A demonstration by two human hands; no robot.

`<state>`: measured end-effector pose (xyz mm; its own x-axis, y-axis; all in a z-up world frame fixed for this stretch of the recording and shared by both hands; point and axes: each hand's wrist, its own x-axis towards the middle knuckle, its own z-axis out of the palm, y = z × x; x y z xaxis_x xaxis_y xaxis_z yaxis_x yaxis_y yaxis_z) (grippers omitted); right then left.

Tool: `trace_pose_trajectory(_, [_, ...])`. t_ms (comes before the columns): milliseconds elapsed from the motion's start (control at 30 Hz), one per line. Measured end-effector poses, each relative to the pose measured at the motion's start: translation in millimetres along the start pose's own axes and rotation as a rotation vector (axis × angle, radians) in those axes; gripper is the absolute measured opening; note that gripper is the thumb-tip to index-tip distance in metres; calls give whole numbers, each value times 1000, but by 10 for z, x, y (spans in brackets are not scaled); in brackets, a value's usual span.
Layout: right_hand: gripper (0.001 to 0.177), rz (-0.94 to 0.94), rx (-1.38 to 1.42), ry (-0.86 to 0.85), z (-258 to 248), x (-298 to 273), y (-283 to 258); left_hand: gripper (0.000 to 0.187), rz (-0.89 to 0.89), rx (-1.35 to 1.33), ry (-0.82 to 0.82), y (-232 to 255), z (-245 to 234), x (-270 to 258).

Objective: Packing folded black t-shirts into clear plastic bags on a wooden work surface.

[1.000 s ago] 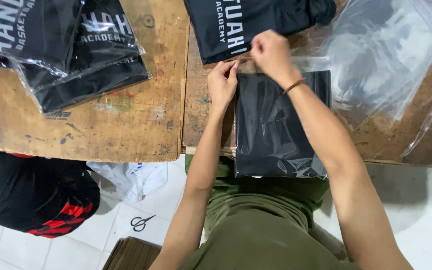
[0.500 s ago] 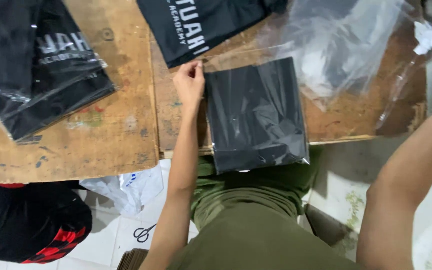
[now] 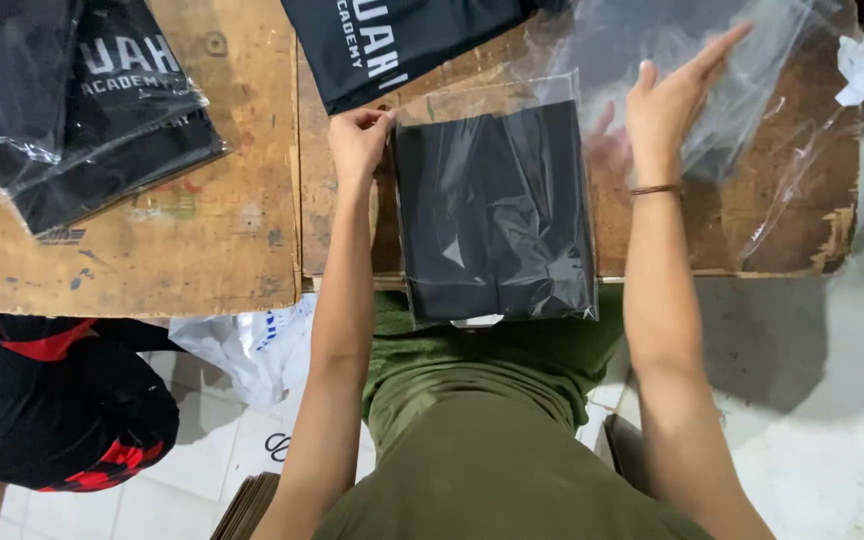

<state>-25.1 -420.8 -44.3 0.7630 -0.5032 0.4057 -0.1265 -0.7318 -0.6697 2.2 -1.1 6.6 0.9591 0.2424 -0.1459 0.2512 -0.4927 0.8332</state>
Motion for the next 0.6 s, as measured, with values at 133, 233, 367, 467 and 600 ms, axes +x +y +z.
trace_pose_trajectory(133, [39, 45, 57, -82, -167, 58, -713, 19, -123, -51, -38, 113, -37, -41])
trace_pose_trajectory(233, [41, 318, 81, -512, -274, -18, -1115, 20, -85, -72, -12, 74, 13, -16])
trace_pose_trajectory(367, [13, 460, 314, -537, -127, 1, -984, 16, -207, -301, -47, 74, -21, -18])
trace_pose_trajectory(467, [12, 549, 403, -489, -111, 35, -891, 13, -299, -480, -64, 34, -2, 15])
trace_pose_trajectory(600, [10, 633, 306, -637, -426, 91, -1253, 12, -318, -546, -106, 10, -12, 29])
